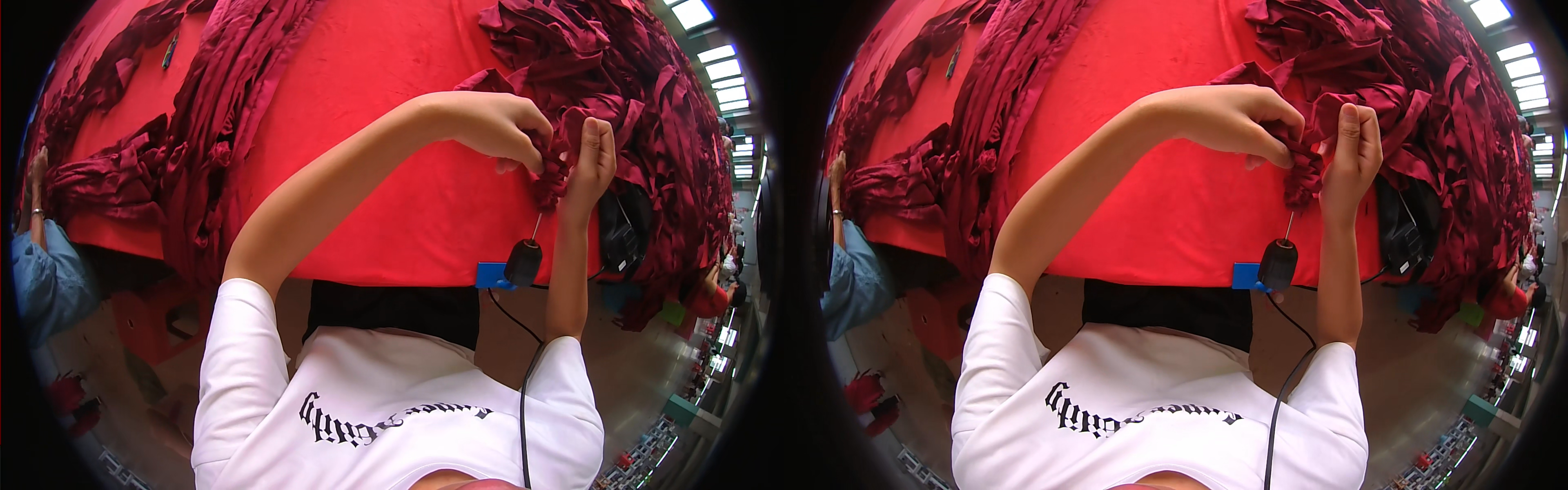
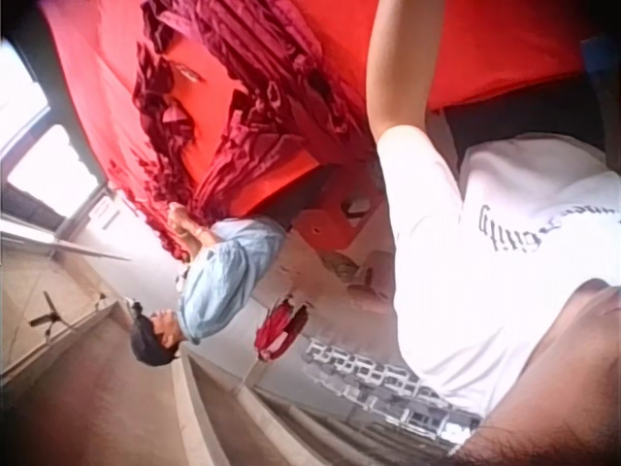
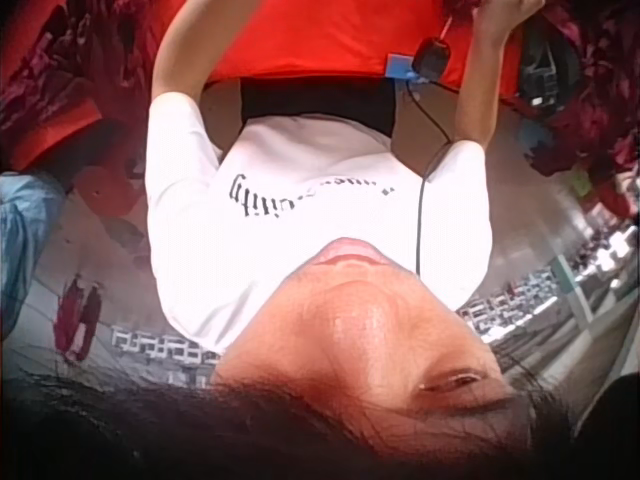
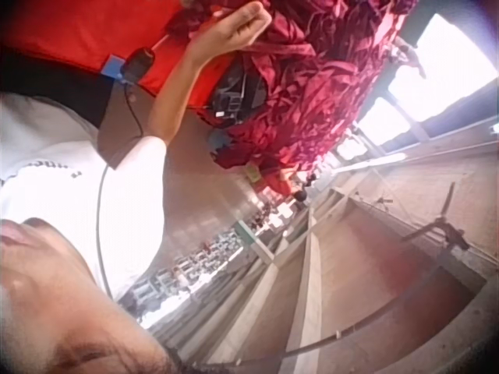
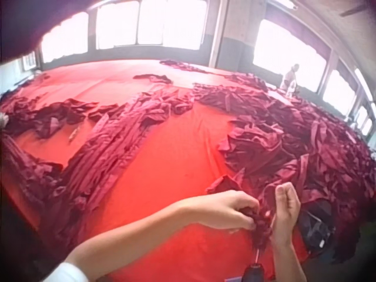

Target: Sort and arrange long strips of red fabric on a large factory work table.

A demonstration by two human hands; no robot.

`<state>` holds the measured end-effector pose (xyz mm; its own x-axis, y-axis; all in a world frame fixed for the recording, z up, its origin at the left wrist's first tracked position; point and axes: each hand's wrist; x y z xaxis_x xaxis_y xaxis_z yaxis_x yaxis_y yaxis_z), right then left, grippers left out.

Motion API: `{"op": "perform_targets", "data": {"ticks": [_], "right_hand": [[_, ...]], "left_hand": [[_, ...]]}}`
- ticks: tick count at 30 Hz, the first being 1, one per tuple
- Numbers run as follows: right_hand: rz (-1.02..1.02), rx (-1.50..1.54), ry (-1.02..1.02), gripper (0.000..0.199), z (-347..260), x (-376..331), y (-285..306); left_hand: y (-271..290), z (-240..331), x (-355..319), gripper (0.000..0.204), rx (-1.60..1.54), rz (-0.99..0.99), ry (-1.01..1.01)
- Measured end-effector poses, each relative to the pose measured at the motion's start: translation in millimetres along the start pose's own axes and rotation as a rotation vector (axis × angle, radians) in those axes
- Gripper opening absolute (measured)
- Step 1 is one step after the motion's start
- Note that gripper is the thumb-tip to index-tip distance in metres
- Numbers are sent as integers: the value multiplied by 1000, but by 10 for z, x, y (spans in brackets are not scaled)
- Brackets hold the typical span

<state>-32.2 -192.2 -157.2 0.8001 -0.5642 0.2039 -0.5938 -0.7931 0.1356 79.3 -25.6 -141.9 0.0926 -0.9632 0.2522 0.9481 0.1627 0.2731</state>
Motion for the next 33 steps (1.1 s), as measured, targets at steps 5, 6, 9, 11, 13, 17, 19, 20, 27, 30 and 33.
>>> {"op": "perform_targets", "data": {"ticks": [5, 6, 9, 11, 13, 17, 19, 20, 27, 30, 33], "right_hand": [[0, -1, 79, 30, 56, 100, -12], [4, 2, 85, 30, 57, 110, -7], [95, 133, 98, 30, 43, 221, -27], [116, 203, 175, 29, -102, 224, -44], [64, 200, 242, 26, -259, 69, -42], [40, 145, 208, 26, -410, 14, -135], [34, 259, 71, 26, -405, 201, -123], [29, 265, 76, 26, -436, 191, -135], [31, 276, 349, 24, -1061, -69, -276], [-47, 301, 231, 23, -1250, -102, -325], [-233, 365, 71, 23, -1244, -115, -385]], "left_hand": [[8, 68, 2, 20, -26, 30, 53], [7, 59, -4, 21, -12, 52, 30], [12, 16, 24, 21, 30, 174, -40], [29, 157, 17, 19, 172, 323, -54], [-75, 333, -31, 16, 614, 325, -88], [-131, 376, -103, 15, 585, 363, -50], [-27, 246, -30, 16, -30, 430, 54], [35, 268, -9, 20, -173, 475, 69], [85, 681, -57, 30, -272, 550, -142], [3, 649, -160, 39, -200, 609, -329], [-188, 799, -358, 29, -190, 572, -332]]}}
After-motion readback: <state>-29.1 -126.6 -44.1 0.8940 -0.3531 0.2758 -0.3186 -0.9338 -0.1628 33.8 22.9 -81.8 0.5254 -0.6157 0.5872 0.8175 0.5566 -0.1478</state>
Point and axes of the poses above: each hand's wrist, its own x-axis towards the middle knuckle, its own y-axis out of the back of the hand, z = x × y, and after that the axes turned 15 degrees about -y, right-handed
